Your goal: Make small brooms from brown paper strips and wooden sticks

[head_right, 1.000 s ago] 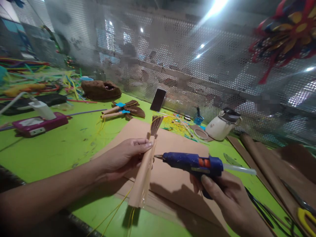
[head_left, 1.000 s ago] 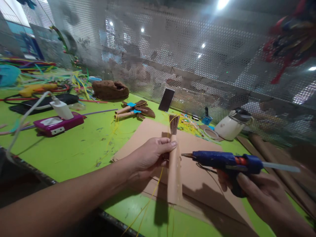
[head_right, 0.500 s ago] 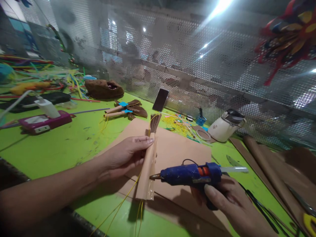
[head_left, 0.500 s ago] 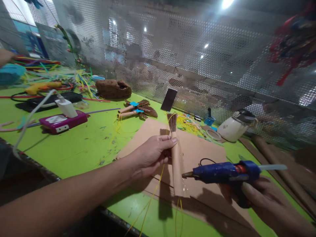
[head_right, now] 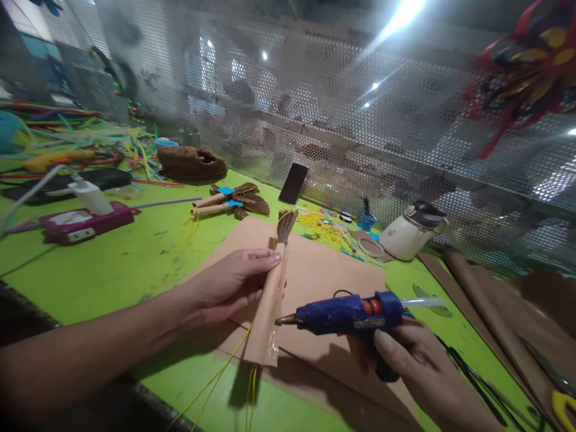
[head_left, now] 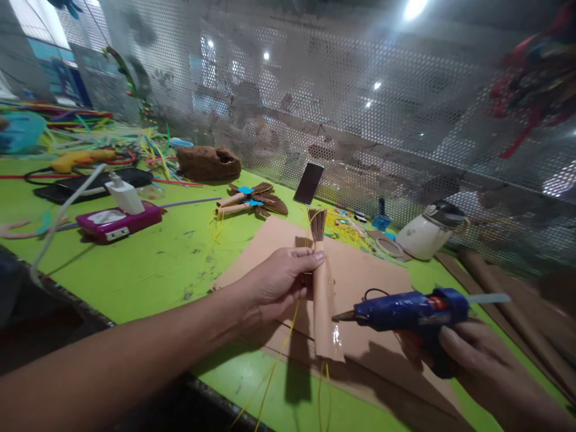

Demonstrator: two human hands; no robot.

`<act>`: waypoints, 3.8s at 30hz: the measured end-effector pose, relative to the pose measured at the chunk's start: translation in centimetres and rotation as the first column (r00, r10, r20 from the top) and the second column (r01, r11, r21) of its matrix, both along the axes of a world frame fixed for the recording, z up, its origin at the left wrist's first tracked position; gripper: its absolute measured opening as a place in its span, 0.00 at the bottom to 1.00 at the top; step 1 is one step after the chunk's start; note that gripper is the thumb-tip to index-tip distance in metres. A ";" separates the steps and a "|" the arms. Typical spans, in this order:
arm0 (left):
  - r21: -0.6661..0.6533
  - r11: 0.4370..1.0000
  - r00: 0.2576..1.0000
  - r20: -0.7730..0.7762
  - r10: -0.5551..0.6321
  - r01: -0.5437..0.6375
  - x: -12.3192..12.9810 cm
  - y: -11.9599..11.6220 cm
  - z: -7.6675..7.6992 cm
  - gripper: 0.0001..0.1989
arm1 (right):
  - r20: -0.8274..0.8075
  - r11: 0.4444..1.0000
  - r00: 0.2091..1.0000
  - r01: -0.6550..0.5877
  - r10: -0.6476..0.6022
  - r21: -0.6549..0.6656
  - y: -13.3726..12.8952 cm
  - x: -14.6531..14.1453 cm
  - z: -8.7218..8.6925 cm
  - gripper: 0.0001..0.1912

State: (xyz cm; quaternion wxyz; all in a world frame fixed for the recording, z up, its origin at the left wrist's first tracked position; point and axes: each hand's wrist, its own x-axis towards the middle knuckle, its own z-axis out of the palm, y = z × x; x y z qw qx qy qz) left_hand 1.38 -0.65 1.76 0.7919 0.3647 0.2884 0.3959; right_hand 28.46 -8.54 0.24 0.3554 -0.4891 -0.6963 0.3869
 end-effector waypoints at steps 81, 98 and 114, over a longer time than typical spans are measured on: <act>0.197 0.956 0.974 -0.107 -0.201 0.219 -0.1 -0.8 -0.3 0.14 | -0.152 0.941 0.948 0.303 -0.281 0.150 0.4 -2.7 1.1 0.20; 0.184 0.964 0.981 -0.061 -0.184 0.193 -0.3 -1.1 0.0 0.14 | -0.294 0.950 0.917 0.302 -0.268 0.076 0.1 -3.0 1.1 0.19; 0.157 0.966 0.977 -0.084 -0.196 0.208 -0.3 -1.1 0.3 0.16 | -0.351 0.949 0.901 0.304 -0.255 0.089 0.2 -2.9 0.8 0.17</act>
